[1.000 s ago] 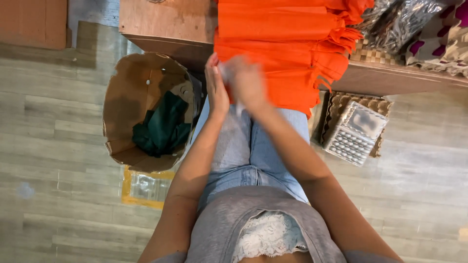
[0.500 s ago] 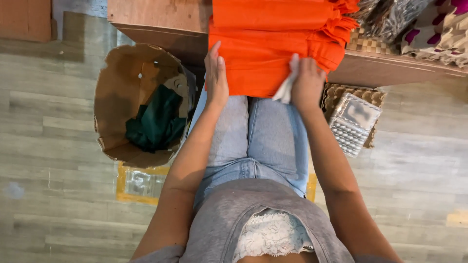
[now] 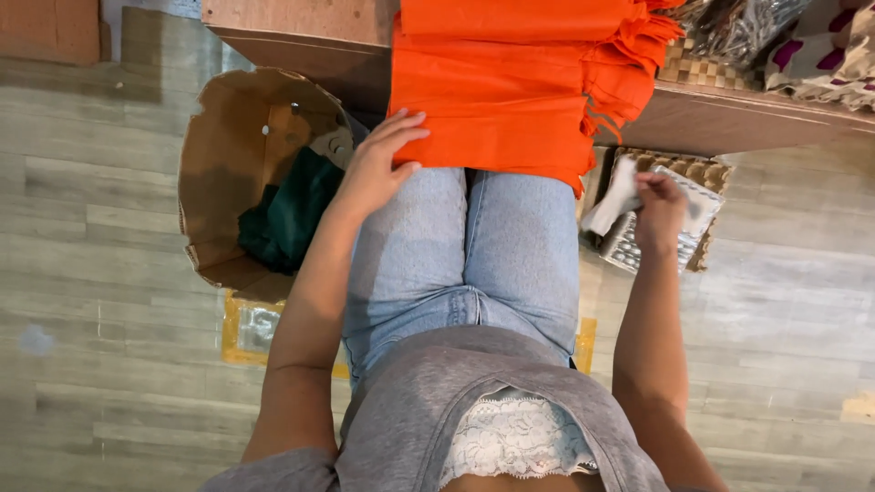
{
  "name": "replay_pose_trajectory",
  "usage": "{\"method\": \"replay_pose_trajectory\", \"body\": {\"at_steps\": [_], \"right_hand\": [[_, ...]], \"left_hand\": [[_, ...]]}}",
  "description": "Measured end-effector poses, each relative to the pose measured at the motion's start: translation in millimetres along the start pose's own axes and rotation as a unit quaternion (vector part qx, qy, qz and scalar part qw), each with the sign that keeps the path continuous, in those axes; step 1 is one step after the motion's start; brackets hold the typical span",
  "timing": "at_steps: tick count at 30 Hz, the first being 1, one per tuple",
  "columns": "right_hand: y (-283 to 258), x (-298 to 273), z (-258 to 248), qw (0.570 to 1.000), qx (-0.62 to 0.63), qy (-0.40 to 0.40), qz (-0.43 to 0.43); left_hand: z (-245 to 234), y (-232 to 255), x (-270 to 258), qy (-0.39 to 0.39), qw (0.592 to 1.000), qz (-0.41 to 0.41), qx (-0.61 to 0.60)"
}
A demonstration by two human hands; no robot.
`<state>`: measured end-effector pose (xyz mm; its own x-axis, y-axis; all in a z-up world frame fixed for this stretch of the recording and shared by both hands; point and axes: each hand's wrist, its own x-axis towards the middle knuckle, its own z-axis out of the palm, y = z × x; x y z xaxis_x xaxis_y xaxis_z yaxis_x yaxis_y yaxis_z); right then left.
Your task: The person repeatedly wipes the surface of stacked orange fabric pieces with a white cloth. The hands move the cloth back and forth across the fabric, occasionally lifting and repositioning the fabric to access different areas. The task continues throughout the clip without a visible final state.
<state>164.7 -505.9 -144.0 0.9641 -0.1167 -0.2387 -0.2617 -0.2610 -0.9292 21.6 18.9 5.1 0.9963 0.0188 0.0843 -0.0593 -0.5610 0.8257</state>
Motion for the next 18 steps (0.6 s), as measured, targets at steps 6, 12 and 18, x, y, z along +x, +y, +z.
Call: {"method": "replay_pose_trajectory", "body": {"at_steps": [6, 12, 18], "right_hand": [[-120.3, -33.2, 52.3, 0.995, 0.100, 0.029, -0.001], [-193.8, -78.7, 152.4, 0.933, -0.107, -0.153, -0.309], [-229.7, -126.4, 241.2, 0.841, -0.272, -0.262, -0.387]], "left_hand": [[-9.6, 11.3, -13.3, 0.052, 0.992, -0.059, -0.094], [-1.2, 7.1, -21.4, 0.090, 0.971, -0.076, -0.207], [4.6, -9.0, -28.4, 0.107, 0.950, -0.053, -0.290]]}}
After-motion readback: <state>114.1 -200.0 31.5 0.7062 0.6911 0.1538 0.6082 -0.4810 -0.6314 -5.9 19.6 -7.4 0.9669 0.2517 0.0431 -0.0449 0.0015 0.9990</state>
